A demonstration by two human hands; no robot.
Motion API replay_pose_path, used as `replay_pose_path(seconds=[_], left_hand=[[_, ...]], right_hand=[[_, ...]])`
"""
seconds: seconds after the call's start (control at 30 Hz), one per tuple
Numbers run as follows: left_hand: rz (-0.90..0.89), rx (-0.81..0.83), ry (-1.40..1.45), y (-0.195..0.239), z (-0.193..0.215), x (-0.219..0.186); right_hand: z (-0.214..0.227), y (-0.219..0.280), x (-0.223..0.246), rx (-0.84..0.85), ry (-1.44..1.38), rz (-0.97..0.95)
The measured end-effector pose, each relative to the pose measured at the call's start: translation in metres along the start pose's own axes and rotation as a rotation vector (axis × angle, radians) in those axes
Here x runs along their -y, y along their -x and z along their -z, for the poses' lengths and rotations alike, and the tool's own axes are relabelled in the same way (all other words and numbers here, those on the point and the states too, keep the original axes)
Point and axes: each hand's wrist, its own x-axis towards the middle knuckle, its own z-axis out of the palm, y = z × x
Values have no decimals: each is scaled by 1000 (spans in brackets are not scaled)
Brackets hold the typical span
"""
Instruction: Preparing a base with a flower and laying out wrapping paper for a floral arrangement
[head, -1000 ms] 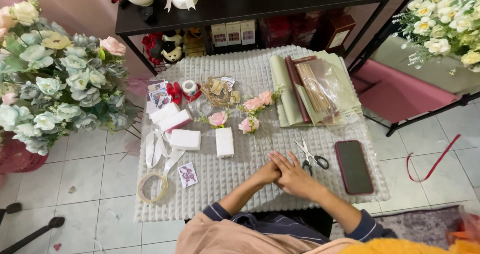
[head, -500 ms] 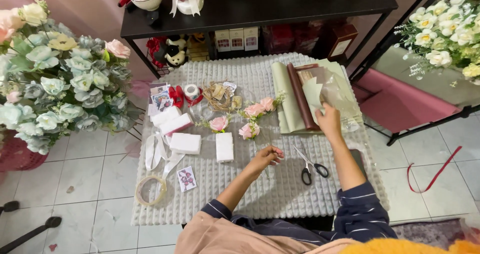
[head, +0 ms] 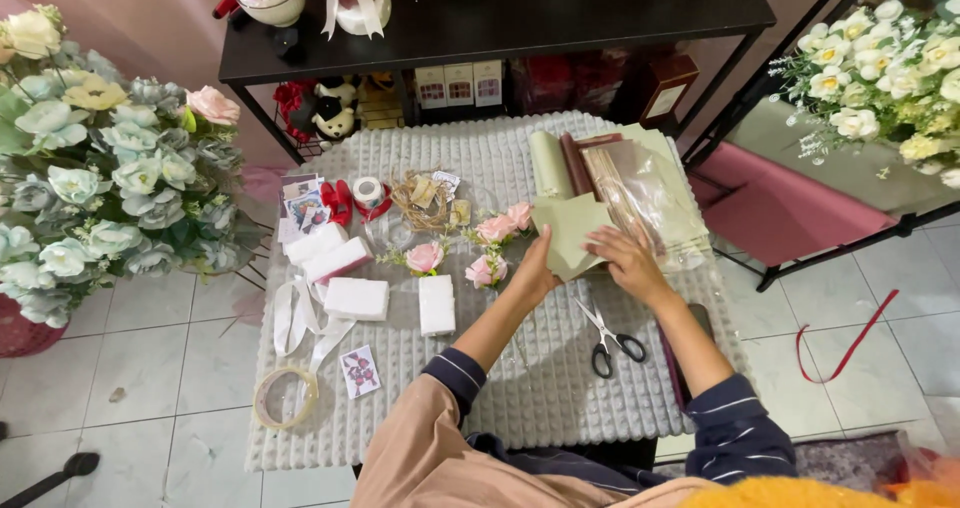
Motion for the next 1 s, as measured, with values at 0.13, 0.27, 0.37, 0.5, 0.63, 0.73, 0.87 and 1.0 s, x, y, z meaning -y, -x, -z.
replay_pose_path(seconds=[0.13, 0.27, 0.37, 0.5, 0.63, 0.73, 0.87, 1.0], left_hand=[[-146, -245, -397, -38, 51, 42], [-400, -330, -625, -50, 67, 48], [-412, -373, -672, -47, 63, 39], [-435, -411, -615, -40, 62, 26], [-448, -384, -684, -36, 72, 11], [-474, -421, -622, -45, 76, 13], [-480, -488, -745, -49, 67, 10], [-486, -505, -785, -55, 48, 13]], right_hand=[[45, -8, 8, 243, -92, -86], [76, -33, -30, -30, 115, -542], [77, -52, -43, 177, -6, -926], [45, -52, -107, 311, -78, -1183], [-3, -23, -187, 224, -183, -985], [9, -27, -174, 18, -439, -847], [23, -30, -177, 39, -325, -760], [98, -44, -97, -134, -499, -743]])
